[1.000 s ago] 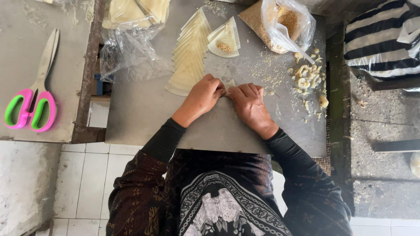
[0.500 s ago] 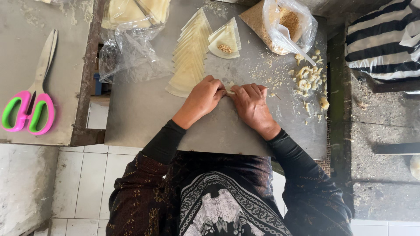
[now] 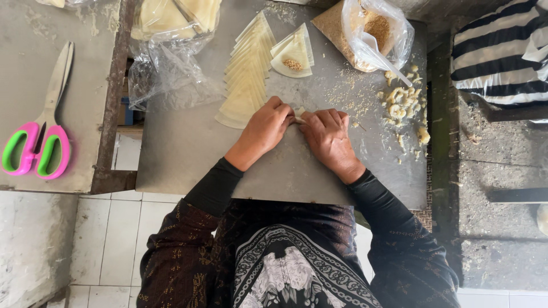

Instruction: The person places a small amount of filling onto a thin dough sheet and rolls it into a cylindrical shape.

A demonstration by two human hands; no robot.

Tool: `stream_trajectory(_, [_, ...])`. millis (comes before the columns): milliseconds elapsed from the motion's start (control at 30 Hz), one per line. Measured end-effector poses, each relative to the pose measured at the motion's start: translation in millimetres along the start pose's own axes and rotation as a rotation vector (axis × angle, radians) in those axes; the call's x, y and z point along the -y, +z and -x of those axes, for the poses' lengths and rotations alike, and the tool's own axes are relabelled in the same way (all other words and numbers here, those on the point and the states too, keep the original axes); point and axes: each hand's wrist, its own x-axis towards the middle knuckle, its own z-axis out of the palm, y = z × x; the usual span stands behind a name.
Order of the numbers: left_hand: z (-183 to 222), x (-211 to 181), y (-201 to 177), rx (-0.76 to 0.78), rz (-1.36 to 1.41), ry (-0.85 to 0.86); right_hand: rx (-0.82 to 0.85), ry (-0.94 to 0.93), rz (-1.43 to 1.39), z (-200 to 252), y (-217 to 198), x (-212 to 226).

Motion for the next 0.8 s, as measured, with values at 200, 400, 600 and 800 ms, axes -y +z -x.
stream_trajectory(200, [1.1,4.8,4.9,-0.027,-0.033,0.090,0.010,0.025,0.025,-2.6,1.1,0.9])
stream_trajectory(400, [5.7,0.8,0.6,0.096,0.003,0.031,0.092,-0.039,0.187,14.4,-15.8,20.4])
stream_trajectory(600, [2.3,-9.3,-10.5,-0.077,-0.043,0.088,0.240,-0.129,0.690,16.3,-15.1,28.5])
stream_trajectory(800, [-4.6,-18.7,-23.8,-0.248,-0.145,0.134,0.270,-0.040,0.663,-13.0,4.9,0.0])
